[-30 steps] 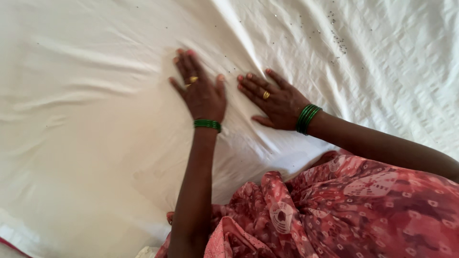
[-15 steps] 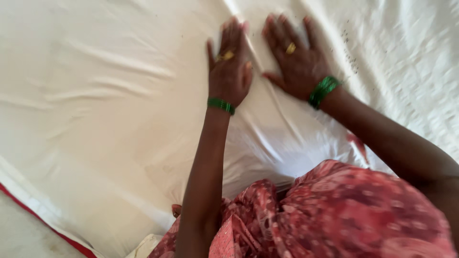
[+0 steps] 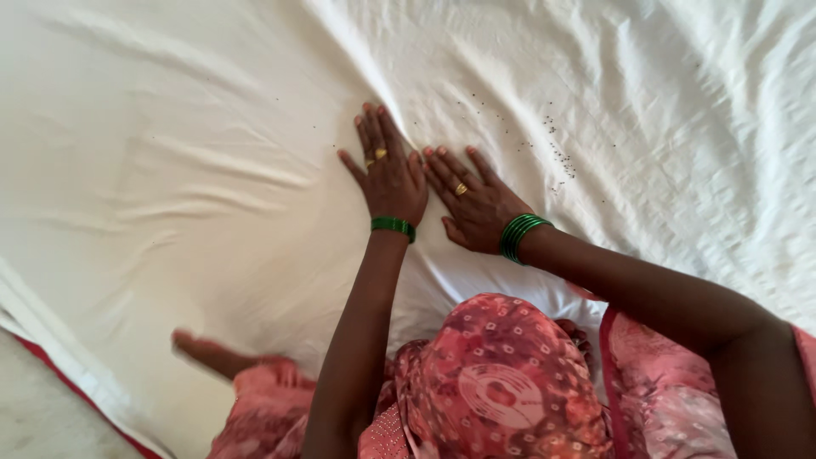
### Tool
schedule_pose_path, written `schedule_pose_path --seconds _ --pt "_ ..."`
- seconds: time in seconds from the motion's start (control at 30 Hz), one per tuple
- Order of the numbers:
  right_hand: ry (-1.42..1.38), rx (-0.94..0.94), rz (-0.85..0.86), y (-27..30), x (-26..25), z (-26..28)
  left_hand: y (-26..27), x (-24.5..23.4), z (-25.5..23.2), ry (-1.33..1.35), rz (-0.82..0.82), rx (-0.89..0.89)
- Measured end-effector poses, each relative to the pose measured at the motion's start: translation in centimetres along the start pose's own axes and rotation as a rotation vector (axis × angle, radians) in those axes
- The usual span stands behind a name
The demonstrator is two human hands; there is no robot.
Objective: The person smooths a bedsheet by hand, fluffs and positions a pillow, and tucks the edges of the sheet under the mattress.
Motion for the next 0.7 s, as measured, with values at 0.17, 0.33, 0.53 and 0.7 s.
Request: schedule_pose_path --seconds 0.17,0.33,0.53,0.7 --pt "-0.003 0.148 0.029 -0.1 -0.1 0.0 -3.2 0.0 -0.1 0.033 0.118 0.178" --pt "-0.173 0.012 -0.028 -1.5 0.3 3.6 -1.7 -2.9 6.9 0.249 -0.079 0.197" --pt "-0.073 -0.327 -0.024 -7.7 0.7 11.9 3.8 -7.3 20.1 0.022 -0.355 -0.472" --pt "-0.081 -0.219 -0.045 -10.5 -0.4 11.0 1.1 -5.7 18.1 -0.005 -0.273 -0.483"
Point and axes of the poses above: each hand's wrist, its own y-axis away from the middle knuckle, its own x-axis out of the palm, z = x × y, the point moved 3 cm from there along -y, towards the middle knuckle, and after that the axes turned 15 degrees about y, right-handed, at the moved point
